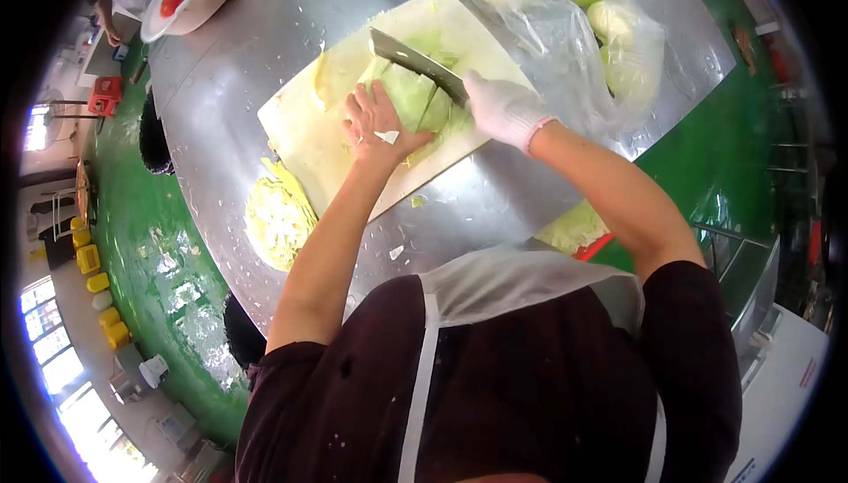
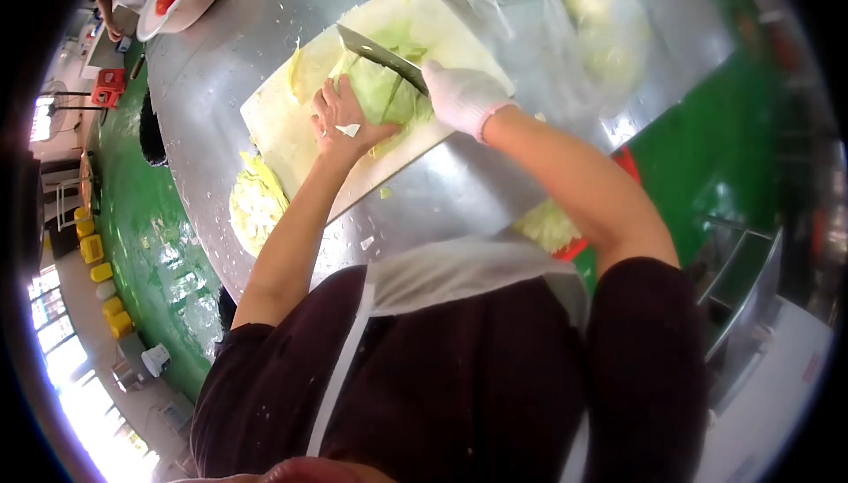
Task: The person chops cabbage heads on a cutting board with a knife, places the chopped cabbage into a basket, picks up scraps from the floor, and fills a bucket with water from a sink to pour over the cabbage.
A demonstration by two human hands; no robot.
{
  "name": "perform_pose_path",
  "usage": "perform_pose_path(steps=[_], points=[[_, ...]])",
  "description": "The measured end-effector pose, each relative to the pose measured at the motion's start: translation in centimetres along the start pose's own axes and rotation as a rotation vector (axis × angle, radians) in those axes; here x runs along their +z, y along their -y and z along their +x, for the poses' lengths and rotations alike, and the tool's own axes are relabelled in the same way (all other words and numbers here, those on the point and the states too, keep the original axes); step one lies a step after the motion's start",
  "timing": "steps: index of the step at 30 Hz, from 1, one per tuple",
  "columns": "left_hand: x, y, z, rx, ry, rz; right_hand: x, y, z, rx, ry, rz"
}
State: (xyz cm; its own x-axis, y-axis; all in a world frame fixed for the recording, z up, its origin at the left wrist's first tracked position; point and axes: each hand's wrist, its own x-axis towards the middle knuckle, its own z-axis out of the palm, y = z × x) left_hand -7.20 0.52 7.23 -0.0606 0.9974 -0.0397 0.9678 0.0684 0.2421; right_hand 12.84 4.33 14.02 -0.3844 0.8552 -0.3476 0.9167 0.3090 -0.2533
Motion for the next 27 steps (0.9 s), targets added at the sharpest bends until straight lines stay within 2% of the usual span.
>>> perform_pose_path(steps=[3, 5, 9, 12, 15, 17, 21, 24, 26, 27], points=[[-1.0, -0.4, 0.0, -0.047, 0.036, 0.007, 0.1, -0.8, 0.1, 0.0, -0.065, 0.063], [-0.8, 0.5, -0.2, -0.017, -0.051, -0.082, -1.9, 0.2, -1.6, -0.015, -0.082, 0.106], [-0.2, 1.5, -0.4, 0.029, -0.073, -0.227, -4.8, 2.8, -4.2, -0.041, 0.014, -0.018], [0.7, 1.6, -0.3, 0.087, -0.116, -0.176, -2.4, 3.0, -1.4, -0.06, 0.112, -0.052], [1.3, 1.6, -0.4, 0.116, -0.177, -0.183, 0.8, 4.4, 1.4, -0.03, -0.028, -0.091], [1.4, 1.7, -0.9, 0.112, -0.145, -0.193, 0.8, 4.5, 0.4, 0.029, 0.01, -0.003], [0.6, 1.9, -0.8, 0.109, -0.214, -0.22, 0.3, 2.5, 1.2, 0.031, -0.048, 0.043], [1.4, 3.9, -1.0, 0.128, -0.413, -0.417, -2.5, 3.1, -1.1, -0.045, -0.044, 0.08], [2.4, 4.2, -1.0, 0.14, -0.577, -0.589, -4.9, 5.1, -3.3, -0.036, 0.035, -0.014], [3.1, 4.2, -0.9, 0.134, -0.577, -0.564, -5.4, 5.6, -3.7, -0.03, 0.07, -0.063]])
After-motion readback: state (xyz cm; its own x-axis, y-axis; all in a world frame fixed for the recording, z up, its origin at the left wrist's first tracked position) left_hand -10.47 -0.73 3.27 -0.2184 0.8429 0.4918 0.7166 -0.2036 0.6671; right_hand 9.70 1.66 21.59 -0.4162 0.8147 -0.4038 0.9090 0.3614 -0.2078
